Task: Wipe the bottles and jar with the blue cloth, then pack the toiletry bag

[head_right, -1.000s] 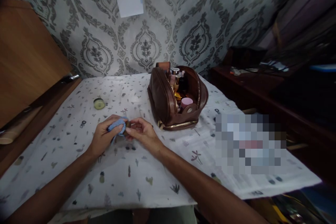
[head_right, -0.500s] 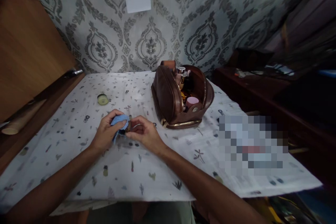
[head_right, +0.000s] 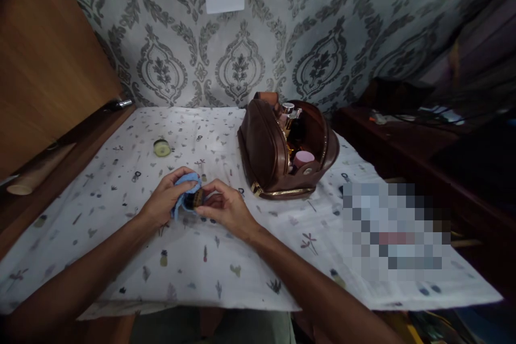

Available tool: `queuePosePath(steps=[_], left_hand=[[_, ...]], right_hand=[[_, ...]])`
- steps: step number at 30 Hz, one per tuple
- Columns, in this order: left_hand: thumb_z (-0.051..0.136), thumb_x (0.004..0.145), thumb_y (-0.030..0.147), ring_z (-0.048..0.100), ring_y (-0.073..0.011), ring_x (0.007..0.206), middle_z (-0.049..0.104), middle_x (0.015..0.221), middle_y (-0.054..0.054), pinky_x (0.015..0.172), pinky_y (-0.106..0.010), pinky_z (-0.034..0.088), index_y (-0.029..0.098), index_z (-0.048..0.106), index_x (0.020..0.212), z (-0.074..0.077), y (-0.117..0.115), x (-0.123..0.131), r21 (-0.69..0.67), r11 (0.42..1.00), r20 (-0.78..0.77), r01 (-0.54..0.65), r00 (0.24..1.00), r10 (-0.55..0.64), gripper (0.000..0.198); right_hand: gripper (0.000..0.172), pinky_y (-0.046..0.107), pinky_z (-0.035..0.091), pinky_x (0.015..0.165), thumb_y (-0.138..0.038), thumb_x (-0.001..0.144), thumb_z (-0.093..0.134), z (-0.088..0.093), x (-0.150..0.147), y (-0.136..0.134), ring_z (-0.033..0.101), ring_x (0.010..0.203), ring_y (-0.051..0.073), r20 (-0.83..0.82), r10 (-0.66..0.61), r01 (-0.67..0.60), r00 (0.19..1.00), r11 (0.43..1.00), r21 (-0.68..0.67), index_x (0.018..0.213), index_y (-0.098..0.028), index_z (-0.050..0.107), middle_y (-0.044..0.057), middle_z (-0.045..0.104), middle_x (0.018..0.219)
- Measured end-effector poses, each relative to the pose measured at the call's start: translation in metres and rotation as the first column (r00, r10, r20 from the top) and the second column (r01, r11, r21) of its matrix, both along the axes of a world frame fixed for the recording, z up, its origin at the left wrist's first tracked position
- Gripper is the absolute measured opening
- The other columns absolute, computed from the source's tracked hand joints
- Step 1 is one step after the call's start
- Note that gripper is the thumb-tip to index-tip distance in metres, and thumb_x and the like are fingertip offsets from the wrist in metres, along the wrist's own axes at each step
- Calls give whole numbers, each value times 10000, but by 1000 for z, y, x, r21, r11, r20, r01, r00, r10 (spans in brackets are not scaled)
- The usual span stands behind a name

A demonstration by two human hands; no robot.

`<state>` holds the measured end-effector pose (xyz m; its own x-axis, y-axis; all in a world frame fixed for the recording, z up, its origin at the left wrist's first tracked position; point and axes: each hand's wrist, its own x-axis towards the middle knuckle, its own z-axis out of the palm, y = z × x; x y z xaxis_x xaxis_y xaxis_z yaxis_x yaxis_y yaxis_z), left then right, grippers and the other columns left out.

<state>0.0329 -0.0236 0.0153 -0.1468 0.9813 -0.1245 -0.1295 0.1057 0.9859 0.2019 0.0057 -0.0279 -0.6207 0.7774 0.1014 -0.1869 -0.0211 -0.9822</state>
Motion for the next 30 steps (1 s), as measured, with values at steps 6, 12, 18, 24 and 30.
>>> queuePosePath(steps=[6,12,18,24,30], left_hand=[[787,535,319,486,-83,541,574,605,66,528,-197,387,172,604,739,4,2,1,-94,995,97,-16,995,25,311],[842,472,292,527,-84,536,613,626,50,512,-195,422,158,633,760,0,5,-3,-159,986,161,-47,984,73,381],[875,459,290,556,-96,549,633,662,39,525,-210,454,162,639,809,-3,8,-6,-154,987,214,-42,974,75,442],[842,586,334,591,-120,690,662,763,24,650,-214,463,178,640,873,1,1,-3,-7,998,102,-60,993,61,384],[659,846,357,657,-204,895,730,917,-27,824,-275,492,195,723,986,9,-12,2,213,965,-332,151,940,-74,223]], right_hand=[[410,238,491,603,-393,718,869,1,1,-2,615,629,103,-13,42,-42,999,998,47,958,-233,578,-49,658,739],[438,259,535,681,-388,720,876,4,3,-2,668,746,122,-47,46,-44,998,999,30,979,-237,557,-16,689,875],[483,278,560,716,-403,701,888,4,4,2,688,786,137,-78,-12,12,997,1000,0,1002,-254,541,-6,688,923],[539,293,571,774,-362,713,868,1,4,6,677,834,135,-22,-118,120,993,980,158,1194,-267,644,29,653,1100],[550,321,574,764,-425,663,893,-9,4,14,672,767,153,-24,-243,244,970,962,119,1129,-220,683,14,718,870]])
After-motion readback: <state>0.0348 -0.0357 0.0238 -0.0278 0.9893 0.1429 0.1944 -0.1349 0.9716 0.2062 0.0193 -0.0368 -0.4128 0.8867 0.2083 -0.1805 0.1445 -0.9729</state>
